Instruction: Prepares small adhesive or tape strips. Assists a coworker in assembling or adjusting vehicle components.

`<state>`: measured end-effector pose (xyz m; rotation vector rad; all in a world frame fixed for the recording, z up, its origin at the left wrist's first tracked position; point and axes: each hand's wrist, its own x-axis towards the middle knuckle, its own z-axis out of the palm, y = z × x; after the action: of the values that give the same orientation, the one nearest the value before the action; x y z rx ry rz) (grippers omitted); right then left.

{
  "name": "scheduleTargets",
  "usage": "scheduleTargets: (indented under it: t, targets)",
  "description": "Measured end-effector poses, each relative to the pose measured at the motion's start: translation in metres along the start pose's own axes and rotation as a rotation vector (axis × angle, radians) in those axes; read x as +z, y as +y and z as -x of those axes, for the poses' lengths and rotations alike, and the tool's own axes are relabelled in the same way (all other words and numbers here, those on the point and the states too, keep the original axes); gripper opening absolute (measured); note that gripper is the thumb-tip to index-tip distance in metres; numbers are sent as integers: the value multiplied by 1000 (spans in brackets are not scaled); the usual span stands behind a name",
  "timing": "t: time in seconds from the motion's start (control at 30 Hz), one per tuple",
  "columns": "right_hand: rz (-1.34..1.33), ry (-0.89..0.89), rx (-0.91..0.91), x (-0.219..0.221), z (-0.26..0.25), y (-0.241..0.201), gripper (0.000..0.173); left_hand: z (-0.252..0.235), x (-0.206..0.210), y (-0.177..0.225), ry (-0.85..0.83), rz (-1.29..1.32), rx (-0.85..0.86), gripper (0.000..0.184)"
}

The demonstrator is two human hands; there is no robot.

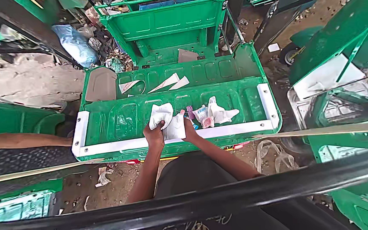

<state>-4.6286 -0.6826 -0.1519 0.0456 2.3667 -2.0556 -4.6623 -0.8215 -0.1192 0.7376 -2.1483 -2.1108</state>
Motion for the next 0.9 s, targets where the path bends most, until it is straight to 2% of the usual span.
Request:
scheduleTargets:
  t: [0.17,0.23,0.3,0.4,0.5,0.6,0.67,0.7,0.83,0.9]
  targets:
    - [38,46,-57,-6,8,4,42,5,-1,1,-61,11,-52,40]
    - [171,19,-134,-9,10,15,49,7,-1,7,-105,28,-121,38]
    - [366,-79,-103,-11,12,20,59,6,-3,11,-137,-1,-152,37]
    - [482,-195,27,-6,10,4,54,2,-4,4,-138,-51,-109,36]
    - [431,-119,14,1,7,-1,48,3,-1,-1,-87,-31,-39,30]
    - [439,-28,-14,5,9,-1,35,6,-1,3,-44,-169,23,32]
    - [419,-49,2,7,8,-1,19,3,-6,7,-28,-222,32,36]
    - [391,-93,25,7,8,-3,16,0,-9,7,-26,-209,25,37]
    - [64,-128,88,0,9,-5,21,-11,-20,10,-9,-250,99,38]
    - [66,-82,138,-15,13,-3,22,-23,-29,9,7,-367,167,40]
